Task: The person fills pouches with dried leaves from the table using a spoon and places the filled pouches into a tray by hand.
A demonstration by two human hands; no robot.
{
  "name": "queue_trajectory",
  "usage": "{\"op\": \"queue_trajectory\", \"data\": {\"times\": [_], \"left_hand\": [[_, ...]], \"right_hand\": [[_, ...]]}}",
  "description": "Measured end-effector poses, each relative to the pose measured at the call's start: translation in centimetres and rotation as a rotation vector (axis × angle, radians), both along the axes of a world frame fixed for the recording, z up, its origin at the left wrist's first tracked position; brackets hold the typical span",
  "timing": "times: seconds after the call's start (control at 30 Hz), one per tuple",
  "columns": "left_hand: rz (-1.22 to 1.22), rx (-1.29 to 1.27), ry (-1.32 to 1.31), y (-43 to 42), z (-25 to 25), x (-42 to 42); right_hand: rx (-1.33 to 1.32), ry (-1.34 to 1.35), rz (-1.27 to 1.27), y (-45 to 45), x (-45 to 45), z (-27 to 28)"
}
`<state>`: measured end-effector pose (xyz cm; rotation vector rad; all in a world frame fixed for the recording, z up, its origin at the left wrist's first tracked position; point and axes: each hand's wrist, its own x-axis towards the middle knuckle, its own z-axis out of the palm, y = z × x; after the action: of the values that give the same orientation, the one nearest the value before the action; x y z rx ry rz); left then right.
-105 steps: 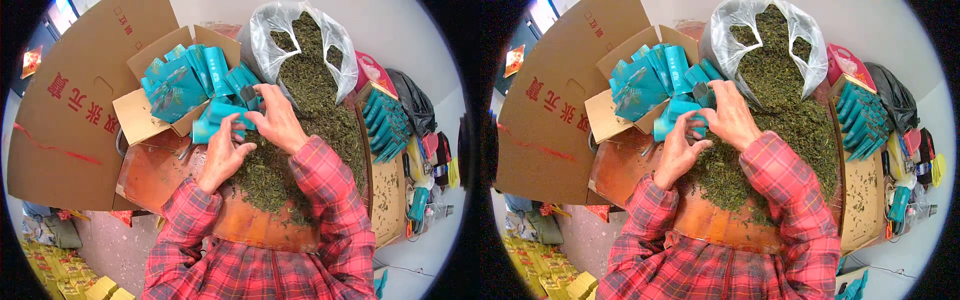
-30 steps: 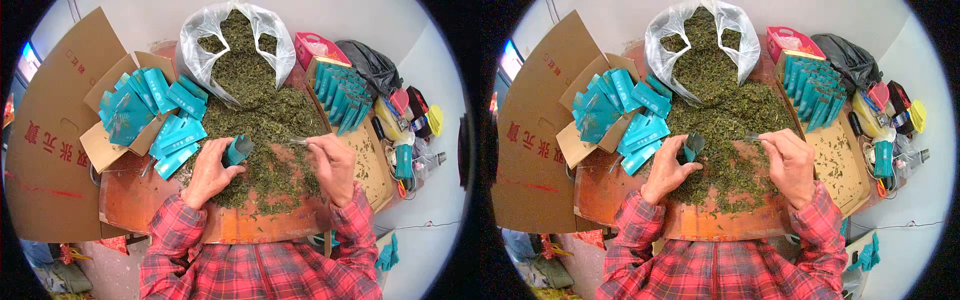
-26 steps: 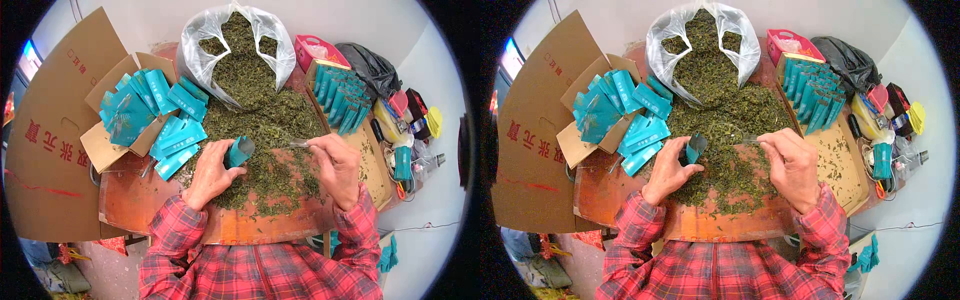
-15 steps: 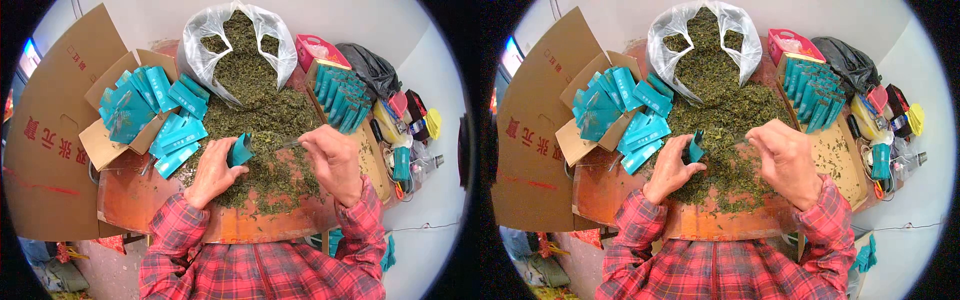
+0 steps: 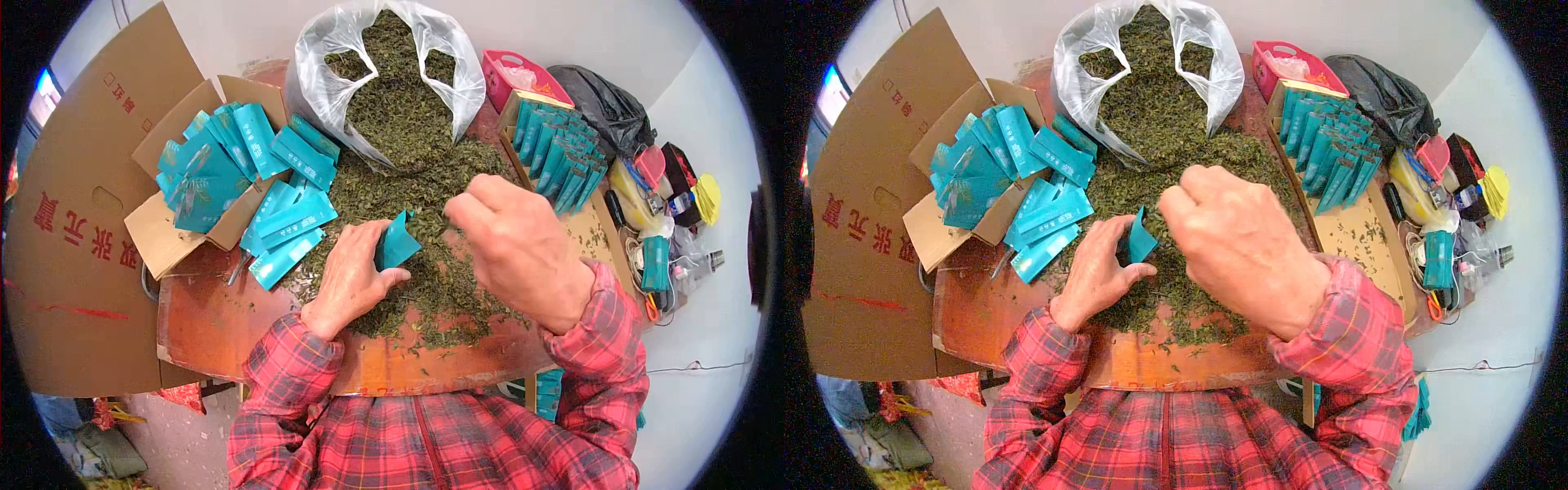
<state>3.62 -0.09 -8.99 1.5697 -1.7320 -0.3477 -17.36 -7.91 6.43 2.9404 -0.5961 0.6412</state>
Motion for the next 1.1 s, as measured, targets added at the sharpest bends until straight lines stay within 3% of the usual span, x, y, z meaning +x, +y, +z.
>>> {"op": "queue_trajectory", "data": {"times": [0.3,0.63,0.73,0.93,1.1], "left_hand": [[-0.02,-0.034,0.027,-0.2,-0.5,-0.1],[0.034,0.027,0.062,0.1,0.1,0.5],[0.064,-0.01,0.036,0.1,-0.1,1.1],[0.115,-0.005,0.06,0.2,0.4,1.1],[0.092,0.023,0.064,0.2,0.4,0.9]], "right_hand": [[-0.145,0.142,0.091,0.0,3.0,0.4],[-0.039,-0.004,-0.068,-0.3,-1.3,2.4],[0.071,-0.069,-0.179,-0.9,-4.1,-0.3],[0.531,-0.145,-0.245,0.5,-5.5,-6.7],[0.492,-0.181,-0.295,-0.3,-4.5,-10.1]]}}
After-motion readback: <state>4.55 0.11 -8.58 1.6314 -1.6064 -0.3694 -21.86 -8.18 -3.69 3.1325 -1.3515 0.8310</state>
